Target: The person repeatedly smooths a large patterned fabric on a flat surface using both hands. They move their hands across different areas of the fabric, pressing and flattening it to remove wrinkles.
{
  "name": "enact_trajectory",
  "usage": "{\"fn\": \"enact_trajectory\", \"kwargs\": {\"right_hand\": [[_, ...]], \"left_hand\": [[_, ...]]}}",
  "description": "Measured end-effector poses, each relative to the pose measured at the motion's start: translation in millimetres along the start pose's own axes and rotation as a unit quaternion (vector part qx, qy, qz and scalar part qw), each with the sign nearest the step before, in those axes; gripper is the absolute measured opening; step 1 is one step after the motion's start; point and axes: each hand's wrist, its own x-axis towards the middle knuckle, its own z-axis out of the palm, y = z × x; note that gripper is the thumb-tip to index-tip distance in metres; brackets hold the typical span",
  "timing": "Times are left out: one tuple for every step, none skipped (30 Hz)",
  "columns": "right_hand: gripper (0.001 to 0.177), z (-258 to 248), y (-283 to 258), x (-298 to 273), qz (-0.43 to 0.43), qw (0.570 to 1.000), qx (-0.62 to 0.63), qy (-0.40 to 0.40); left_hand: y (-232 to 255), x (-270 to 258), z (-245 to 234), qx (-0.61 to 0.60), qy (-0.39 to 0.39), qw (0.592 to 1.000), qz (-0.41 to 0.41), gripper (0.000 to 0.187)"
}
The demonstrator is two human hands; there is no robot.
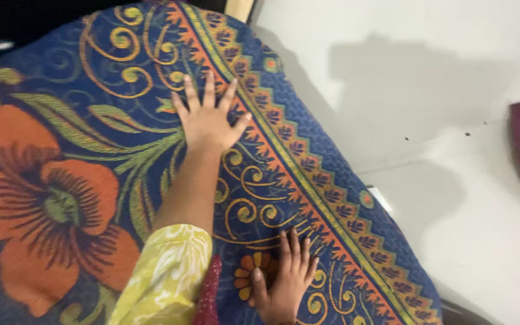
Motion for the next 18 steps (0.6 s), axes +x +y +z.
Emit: {"fn": "enact_trajectory", "kwargs": {"right_hand": [[0.087,-2,2,-3,0.008,1.0,0.003,0.001],[0.087,-4,3,-6,0.015,1.0,0.005,0.001],[0.086,-2,2,-6,0.017,1.0,0.015,0.001],[0.086,-2,0,-7,0.017,1.0,0.013,0.005],[0.086,1,-2,-4,0.014,1.0,0.013,0.011],[0.085,3,-2,-1,0.011,1.0,0.014,0.017],[0.085,2,-2,-2,0.012,1.0,0.015,0.015],[0.084,2,-1,-4,0.012,1.0,0.017,0.013],[0.083,1,0,-5,0.015,1.0,0.017,0.011],[0.083,-1,2,-7,0.015,1.0,0.012,0.008],[0.084,0,4,-5,0.011,1.0,0.011,0.006],[0.084,1,5,-4,0.007,1.0,0.01,0.003],[0.084,1,7,-4,0.003,1.0,0.014,0.009],[0.084,3,8,-4,-0.001,1.0,0.017,0.016],[0.084,4,8,-6,-0.001,1.0,0.022,0.021],[0.083,5,8,-7,0.005,1.0,0.024,0.021],[0.082,5,9,-8,0.007,0.999,0.026,0.018],[0.081,6,10,-9,0.01,0.999,0.029,0.016]], "left_hand": [[7,6,-1,0.004,-0.032,0.999,-0.01,0.082],[13,12,-3,0.008,-0.064,0.998,-0.019,0.081],[9,18,-8,0.016,-0.092,0.995,-0.036,0.081],[3,21,-13,0.01,-0.114,0.993,-0.018,0.08],[-6,22,-20,0.005,-0.133,0.991,-0.003,0.08],[-14,17,-25,-0.001,-0.151,0.988,0.013,0.08],[-19,3,-24,0.001,-0.107,0.992,0.066,0.08],[-26,-19,-21,0.002,-0.062,0.991,0.119,0.08],[-30,-44,-17,0.003,-0.018,0.985,0.173,0.08],[-29,-73,-11,0.022,0.005,0.978,0.208,0.079],[-26,-105,-5,0.044,0.032,0.969,0.239,0.078],[-24,-139,1,0.01,0.036,0.956,0.291,0.078],[-20,-168,7,0.005,-0.029,0.946,0.322,0.08],[-19,-194,12,0.0,-0.095,0.932,0.35,0.081],[-25,-219,14,-0.057,-0.083,0.919,0.382,0.077],[-30,-238,15,-0.114,-0.07,0.902,0.411,0.073],[-36,-251,13,-0.171,-0.055,0.882,0.435,0.069],[-46,-259,9,-0.143,-0.047,0.923,0.354,0.07]]}}
